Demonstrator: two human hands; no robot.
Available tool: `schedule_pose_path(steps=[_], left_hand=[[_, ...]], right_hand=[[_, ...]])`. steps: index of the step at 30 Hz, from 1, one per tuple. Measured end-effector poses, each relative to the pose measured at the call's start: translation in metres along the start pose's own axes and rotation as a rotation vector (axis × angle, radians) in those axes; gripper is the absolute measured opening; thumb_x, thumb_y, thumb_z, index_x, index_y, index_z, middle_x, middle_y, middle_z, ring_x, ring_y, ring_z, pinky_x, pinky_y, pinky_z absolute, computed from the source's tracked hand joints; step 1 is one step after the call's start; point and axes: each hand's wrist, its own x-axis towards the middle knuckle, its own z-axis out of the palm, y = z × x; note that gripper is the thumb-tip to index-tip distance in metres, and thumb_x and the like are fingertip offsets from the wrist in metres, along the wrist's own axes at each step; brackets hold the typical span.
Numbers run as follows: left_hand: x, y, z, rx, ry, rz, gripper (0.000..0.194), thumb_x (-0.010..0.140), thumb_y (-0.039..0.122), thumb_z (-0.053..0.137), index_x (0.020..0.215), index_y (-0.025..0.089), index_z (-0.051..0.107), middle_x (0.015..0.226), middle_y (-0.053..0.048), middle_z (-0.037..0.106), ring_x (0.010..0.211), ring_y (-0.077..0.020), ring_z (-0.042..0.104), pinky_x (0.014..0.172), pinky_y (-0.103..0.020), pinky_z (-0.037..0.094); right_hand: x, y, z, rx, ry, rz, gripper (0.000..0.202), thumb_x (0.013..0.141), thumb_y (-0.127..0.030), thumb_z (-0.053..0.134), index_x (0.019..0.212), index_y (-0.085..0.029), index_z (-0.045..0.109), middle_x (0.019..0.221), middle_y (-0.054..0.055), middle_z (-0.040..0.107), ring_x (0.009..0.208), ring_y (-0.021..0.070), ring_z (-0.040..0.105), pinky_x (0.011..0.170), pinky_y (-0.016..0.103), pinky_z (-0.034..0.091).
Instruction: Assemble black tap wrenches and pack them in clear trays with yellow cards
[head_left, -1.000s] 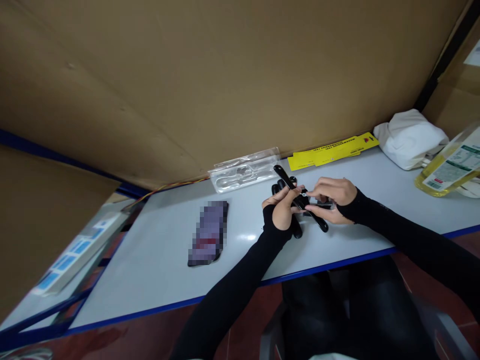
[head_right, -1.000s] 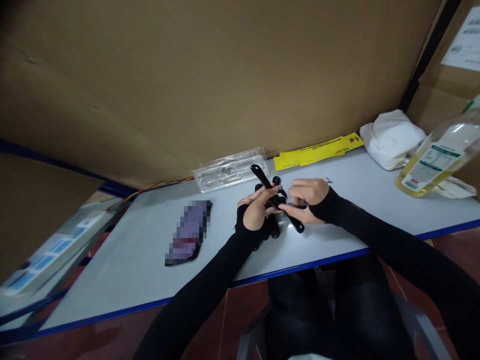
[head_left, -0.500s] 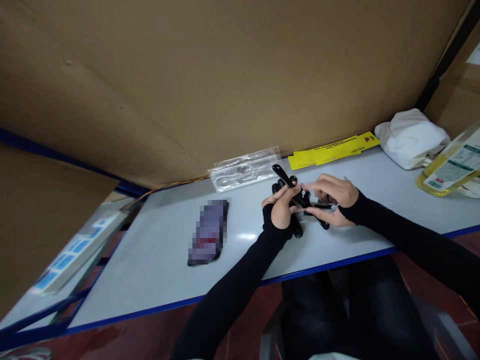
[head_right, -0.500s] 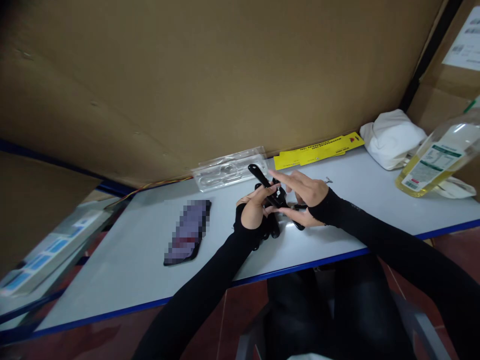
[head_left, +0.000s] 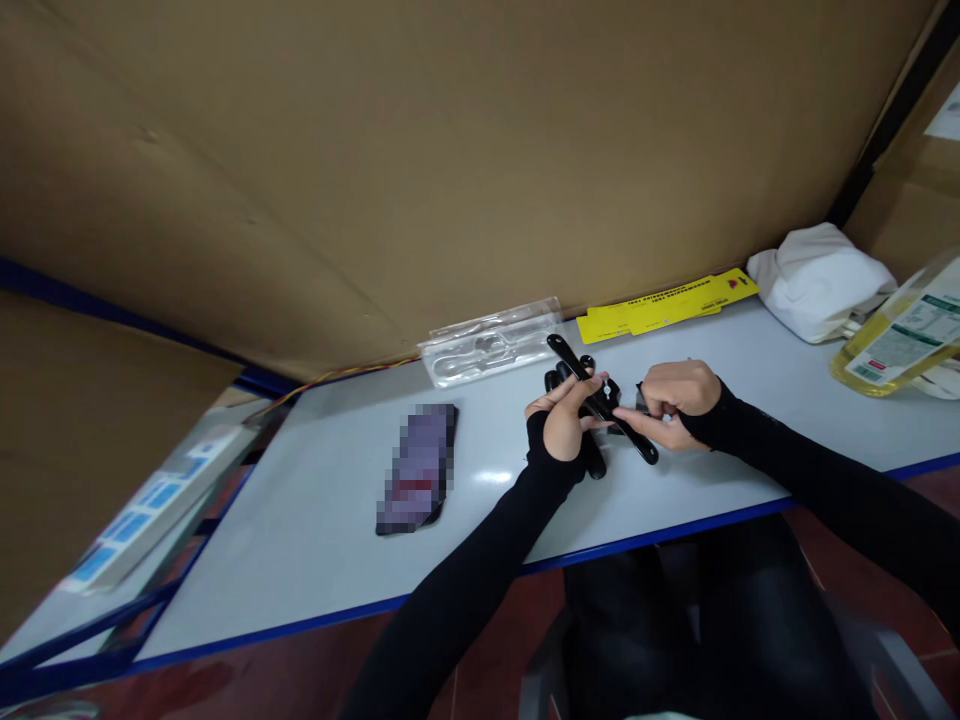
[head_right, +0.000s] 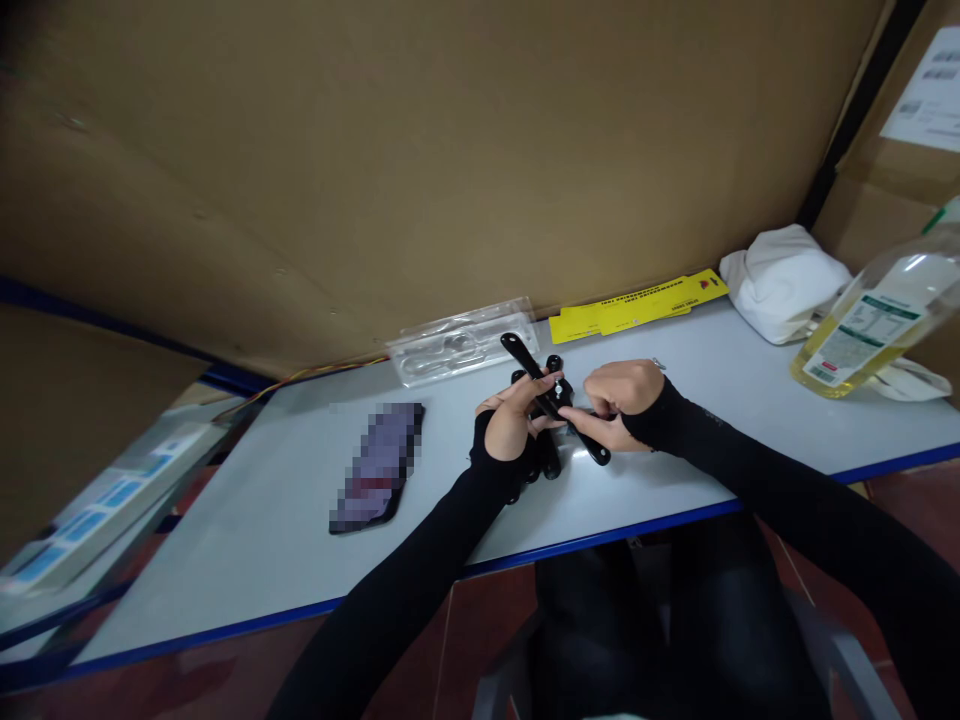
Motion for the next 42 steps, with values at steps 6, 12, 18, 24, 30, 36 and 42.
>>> schedule_pose_path(steps=[6,12,18,24,30,36,42], left_hand=[[-0.0006,-0.0009,-0.001,0.013,0.001,0.004,0.036,0.059,0.022,0.088,0.092,0.011,0.082,0.1,-0.013,0.081,0.071,-0.0207,0.073,0.052,-0.03,0.063],[-0.0002,-0.0011,-0.0008,0.005,-0.019,0.008,0.034,0.06,0.023,0.087,0.091,0.01,0.082,0.1,-0.013,0.081,0.072,-0.0202,0.073,0.05,-0.028,0.062],[-0.0013,-0.0008,0.0005,-0.003,-0.014,0.01,0.032,0.059,0.023,0.088,0.088,0.01,0.082,0.098,-0.013,0.081,0.071,-0.0197,0.072,0.048,-0.026,0.06],[-0.0003,-0.0015,-0.0013,-0.01,-0.035,-0.004,0.033,0.058,0.022,0.089,0.088,0.011,0.082,0.098,-0.012,0.081,0.072,-0.0194,0.073,0.05,-0.025,0.061],[-0.0003,-0.003,-0.0012,-0.032,-0.029,0.006,0.032,0.059,0.021,0.087,0.088,0.009,0.081,0.094,-0.013,0.081,0.069,-0.0203,0.072,0.05,-0.028,0.062],[0.0029,-0.0042,-0.0021,-0.054,-0.032,-0.022,0.033,0.059,0.02,0.087,0.089,0.007,0.08,0.098,-0.015,0.08,0.07,-0.0208,0.073,0.055,-0.032,0.064],[0.0007,-0.0016,-0.0011,-0.053,-0.025,-0.016,0.031,0.06,0.019,0.086,0.088,0.007,0.08,0.095,-0.015,0.081,0.069,-0.0207,0.073,0.053,-0.031,0.064]], right_hand=[[0.0006,-0.0024,0.0053,0.004,0.025,0.068,0.024,0.091,-0.042,0.074,0.098,-0.02,0.068,0.078,-0.001,0.063,0.054,0.0095,0.046,0.053,0.025,0.039],[0.0019,-0.0038,0.0057,-0.01,0.093,0.06,0.024,0.09,-0.042,0.074,0.091,-0.02,0.066,0.071,-0.003,0.058,0.051,0.0085,0.04,0.052,0.025,0.037],[-0.0006,-0.0039,0.0072,0.045,0.068,-0.033,0.027,0.091,-0.036,0.075,0.073,-0.021,0.061,0.061,-0.006,0.046,0.051,0.0095,0.036,0.051,0.026,0.034],[0.0002,-0.0013,0.0063,-0.068,0.031,0.017,0.021,0.094,-0.04,0.07,0.089,-0.02,0.068,0.071,-0.001,0.059,0.056,0.0117,0.044,0.054,0.027,0.039],[0.0002,-0.0003,0.0064,-0.086,0.055,0.017,0.026,0.092,-0.042,0.072,0.103,-0.018,0.069,0.075,-0.002,0.059,0.053,0.0095,0.041,0.053,0.025,0.038],[-0.0021,0.003,0.008,-0.149,0.073,-0.033,0.032,0.092,-0.034,0.072,0.067,-0.02,0.056,0.061,-0.004,0.049,0.053,0.0102,0.039,0.053,0.027,0.031],[-0.0006,0.0005,0.0084,-0.063,0.055,-0.049,0.011,0.093,-0.029,0.071,0.09,-0.019,0.069,0.07,-0.003,0.059,0.054,0.0102,0.046,0.055,0.025,0.038]])
